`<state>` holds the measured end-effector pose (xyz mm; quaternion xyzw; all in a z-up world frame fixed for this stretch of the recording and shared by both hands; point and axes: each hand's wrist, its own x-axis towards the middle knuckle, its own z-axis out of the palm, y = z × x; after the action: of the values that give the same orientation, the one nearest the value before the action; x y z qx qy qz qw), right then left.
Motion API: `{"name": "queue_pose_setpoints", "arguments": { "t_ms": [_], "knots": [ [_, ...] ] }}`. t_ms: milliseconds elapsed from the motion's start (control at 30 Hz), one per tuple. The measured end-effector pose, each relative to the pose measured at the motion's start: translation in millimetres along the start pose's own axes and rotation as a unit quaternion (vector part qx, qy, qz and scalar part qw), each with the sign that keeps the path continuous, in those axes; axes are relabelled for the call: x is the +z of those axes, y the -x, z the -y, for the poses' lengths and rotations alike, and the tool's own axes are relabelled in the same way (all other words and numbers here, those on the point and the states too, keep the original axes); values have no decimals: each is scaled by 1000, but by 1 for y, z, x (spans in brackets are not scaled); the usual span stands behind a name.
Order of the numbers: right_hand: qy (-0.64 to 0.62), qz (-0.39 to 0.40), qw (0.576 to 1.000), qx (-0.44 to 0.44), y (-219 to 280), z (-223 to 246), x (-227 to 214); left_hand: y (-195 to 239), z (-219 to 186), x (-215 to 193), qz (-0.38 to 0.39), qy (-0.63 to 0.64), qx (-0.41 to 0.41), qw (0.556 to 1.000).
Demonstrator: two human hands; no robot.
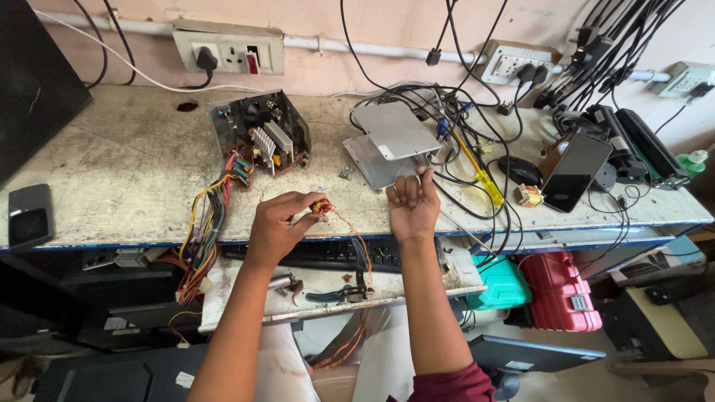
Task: The person is working on a small electronic component, likely a transformer, by hand. They are carefully stripping the copper wire from the component's core. The workspace is cluttered with various electronic parts and tools.
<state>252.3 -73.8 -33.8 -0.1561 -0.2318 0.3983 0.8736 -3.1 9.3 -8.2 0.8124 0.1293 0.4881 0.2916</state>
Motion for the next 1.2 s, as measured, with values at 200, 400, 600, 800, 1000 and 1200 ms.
{"name": "queue_pose_setpoints", "arguments": {
  "t_ms": [200, 400, 600, 800, 1000, 1200],
  "knots": [
    [-66, 14, 997, -21, 14, 6, -3, 2, -2, 2, -17, -15, -3, 1000],
    [-5, 46, 998, -39, 69, 36, 12, 0, -5, 5, -46, -73, 18, 996],
    [225, 81, 970, -45, 160, 14, 40, 4, -1, 10, -52, -78, -7, 996],
    [591, 382, 709, -52, 196, 9, 82, 5, 2, 6, -32, -42, 18, 998],
    [521, 390, 729, -215, 179, 26, 86, 5, 5, 5, -44, -19, 40, 998],
    [291, 161, 936, -114, 117, 35, 71, 6, 4, 6, -41, -23, 39, 998]
  ]
}}
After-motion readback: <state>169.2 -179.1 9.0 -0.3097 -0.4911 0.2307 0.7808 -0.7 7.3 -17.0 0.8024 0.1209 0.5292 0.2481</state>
